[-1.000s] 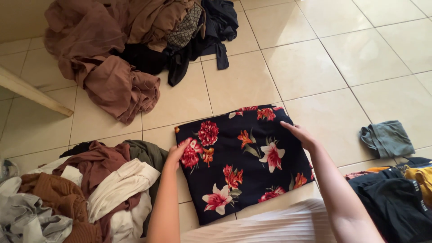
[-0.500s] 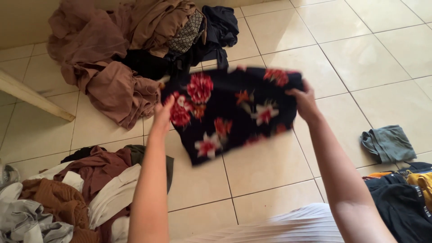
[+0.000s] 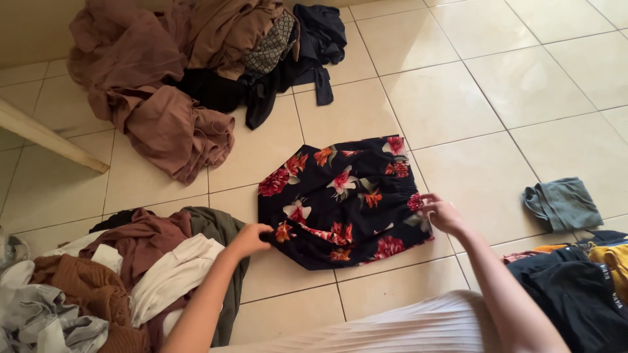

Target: Folding various items of clothing on a tiled floor and placing them on a bed.

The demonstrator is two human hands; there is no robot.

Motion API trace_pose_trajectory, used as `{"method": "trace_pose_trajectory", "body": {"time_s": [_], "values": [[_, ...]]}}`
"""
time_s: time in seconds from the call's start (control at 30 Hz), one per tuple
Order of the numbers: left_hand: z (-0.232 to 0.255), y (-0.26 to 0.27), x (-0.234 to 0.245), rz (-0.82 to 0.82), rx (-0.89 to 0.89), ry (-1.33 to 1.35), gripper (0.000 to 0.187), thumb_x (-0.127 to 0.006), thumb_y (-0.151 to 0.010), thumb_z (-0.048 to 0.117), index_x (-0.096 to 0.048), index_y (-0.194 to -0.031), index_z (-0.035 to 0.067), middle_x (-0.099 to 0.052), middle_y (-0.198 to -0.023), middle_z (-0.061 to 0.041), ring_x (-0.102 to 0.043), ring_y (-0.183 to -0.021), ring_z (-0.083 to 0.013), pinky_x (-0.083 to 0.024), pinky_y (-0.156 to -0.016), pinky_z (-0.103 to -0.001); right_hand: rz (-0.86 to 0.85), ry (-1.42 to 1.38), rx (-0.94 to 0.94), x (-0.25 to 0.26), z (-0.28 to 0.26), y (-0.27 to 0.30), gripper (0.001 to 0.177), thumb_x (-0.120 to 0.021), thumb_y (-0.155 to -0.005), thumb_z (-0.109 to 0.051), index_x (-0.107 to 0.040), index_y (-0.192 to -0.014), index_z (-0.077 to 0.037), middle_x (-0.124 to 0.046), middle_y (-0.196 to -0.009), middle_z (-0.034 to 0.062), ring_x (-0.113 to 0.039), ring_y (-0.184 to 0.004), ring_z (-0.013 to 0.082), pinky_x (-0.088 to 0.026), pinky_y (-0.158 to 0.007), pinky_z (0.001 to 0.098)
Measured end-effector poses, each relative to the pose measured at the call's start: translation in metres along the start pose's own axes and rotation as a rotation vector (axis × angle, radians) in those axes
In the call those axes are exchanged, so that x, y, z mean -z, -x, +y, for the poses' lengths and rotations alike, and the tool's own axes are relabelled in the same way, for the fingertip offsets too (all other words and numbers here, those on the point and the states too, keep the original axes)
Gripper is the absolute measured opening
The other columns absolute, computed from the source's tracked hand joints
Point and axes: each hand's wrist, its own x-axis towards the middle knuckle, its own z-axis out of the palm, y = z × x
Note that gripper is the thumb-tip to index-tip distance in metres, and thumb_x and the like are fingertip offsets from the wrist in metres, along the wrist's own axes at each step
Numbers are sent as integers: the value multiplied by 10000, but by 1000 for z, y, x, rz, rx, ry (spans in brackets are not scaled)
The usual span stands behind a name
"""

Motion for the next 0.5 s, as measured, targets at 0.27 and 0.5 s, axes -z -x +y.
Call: {"method": "trace_pose_trajectory", "body": {"time_s": [0.27, 0.5], "values": [[51, 25, -26, 86, -136, -2, 357, -672, -703, -42, -708, -1046, 52, -692, -1047, -117, -674, -1010, -334, -536, -852, -384, 174, -591, -1118, 7, -87, -39, 601, -774, -912, -411, -515, -1255, 9, -701, -975, 237, -680, -861, 344, -556, -762, 449], [21, 31, -28, -354, -49, 98, 285, -718, -776, -30, -722, -1054, 35, -748, -957, -100, -707, -888, -218, -558, -806, -364, -343, 48, -847, -17, -33, -3, 648, -758, -824, -541, -658, -1202, -25, -725, -1083, 205, -691, -1002, 354, -535, -870, 466]]}}
